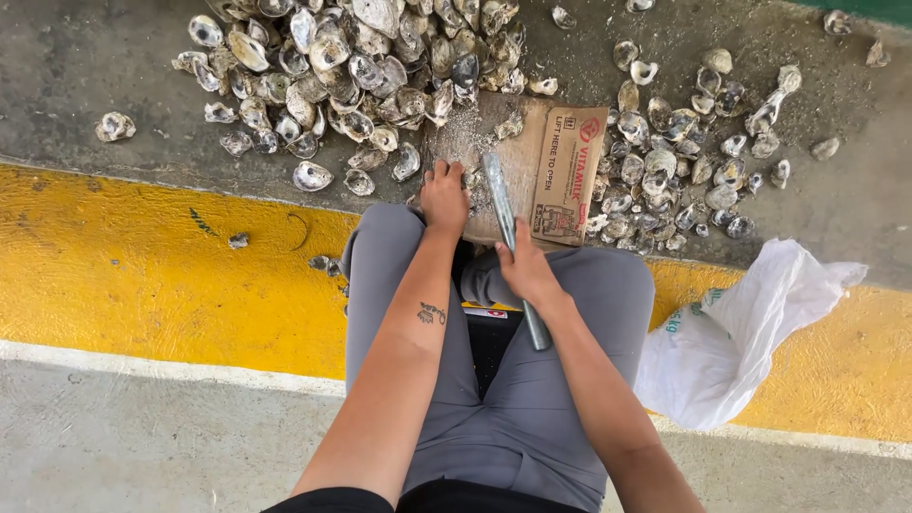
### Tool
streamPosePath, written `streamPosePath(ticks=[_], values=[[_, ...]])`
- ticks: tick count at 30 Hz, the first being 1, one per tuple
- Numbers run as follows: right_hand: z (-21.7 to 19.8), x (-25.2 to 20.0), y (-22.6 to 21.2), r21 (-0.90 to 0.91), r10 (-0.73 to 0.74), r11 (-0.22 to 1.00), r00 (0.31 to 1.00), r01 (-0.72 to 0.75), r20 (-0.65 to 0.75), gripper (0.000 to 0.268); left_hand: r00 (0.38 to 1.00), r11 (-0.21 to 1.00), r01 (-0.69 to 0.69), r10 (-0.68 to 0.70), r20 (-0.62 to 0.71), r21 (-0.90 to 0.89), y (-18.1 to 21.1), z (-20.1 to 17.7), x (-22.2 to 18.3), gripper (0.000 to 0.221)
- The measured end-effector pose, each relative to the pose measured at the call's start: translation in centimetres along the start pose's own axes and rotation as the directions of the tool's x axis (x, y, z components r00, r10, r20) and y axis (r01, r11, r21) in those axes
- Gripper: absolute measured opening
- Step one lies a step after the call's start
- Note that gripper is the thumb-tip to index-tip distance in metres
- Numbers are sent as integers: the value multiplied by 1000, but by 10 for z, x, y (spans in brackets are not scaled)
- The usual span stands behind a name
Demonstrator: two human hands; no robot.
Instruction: Crushing oyster shells using a metal bar as a tool on a cardboard box workspace.
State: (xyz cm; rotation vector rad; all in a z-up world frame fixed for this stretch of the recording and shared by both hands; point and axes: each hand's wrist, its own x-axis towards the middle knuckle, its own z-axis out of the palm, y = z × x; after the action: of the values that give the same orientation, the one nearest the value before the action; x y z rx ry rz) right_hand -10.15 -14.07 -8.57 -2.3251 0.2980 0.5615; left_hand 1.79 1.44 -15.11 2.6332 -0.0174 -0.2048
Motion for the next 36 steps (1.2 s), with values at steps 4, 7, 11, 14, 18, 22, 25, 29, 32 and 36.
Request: streamPosePath(ticks=[4,7,11,14,18,22,25,29,32,36], values=[[-24,-14,-31,62,16,998,1000,-16,-10,64,1000,1000,20,-20,3,-12,1,-6,-2,47],[-20,-18,-30,166,-165,961,943,220,-289,59,1000,1000,1,-1,17,19,0,0,-1,46],[-17,-8,-27,68,58,996,998,-57,-10,66,1000,1000,-5,5,-5,19,2,-1,2,52],[-24,-12,-36,108,-70,991,992,81,-100,60,1000,1000,-2,2,2,24,0,0,3,50],[-21,-20,-38,194,-113,965,950,175,-291,60,1000,1000,-1,1,14,0,0,0,1,51],[-15,-7,-17,38,-32,999,999,31,7,62,1000,1000,-19,19,-21,6,-2,5,-1,51],[-26,-12,-31,46,-51,998,997,53,-64,61,1000,1000,-10,10,-28,-15,-1,1,-1,50],[-25,-15,-37,127,-82,987,985,101,-150,59,1000,1000,-10,10,-17,-16,2,-1,0,50],[-25,-10,-33,51,0,999,1000,1,-11,59,1000,1000,-6,6,-11,-12,0,2,2,51],[-32,-22,-44,169,-161,965,962,200,-222,59,998,999,-33,33,-59,-6,-4,9,1,52]])
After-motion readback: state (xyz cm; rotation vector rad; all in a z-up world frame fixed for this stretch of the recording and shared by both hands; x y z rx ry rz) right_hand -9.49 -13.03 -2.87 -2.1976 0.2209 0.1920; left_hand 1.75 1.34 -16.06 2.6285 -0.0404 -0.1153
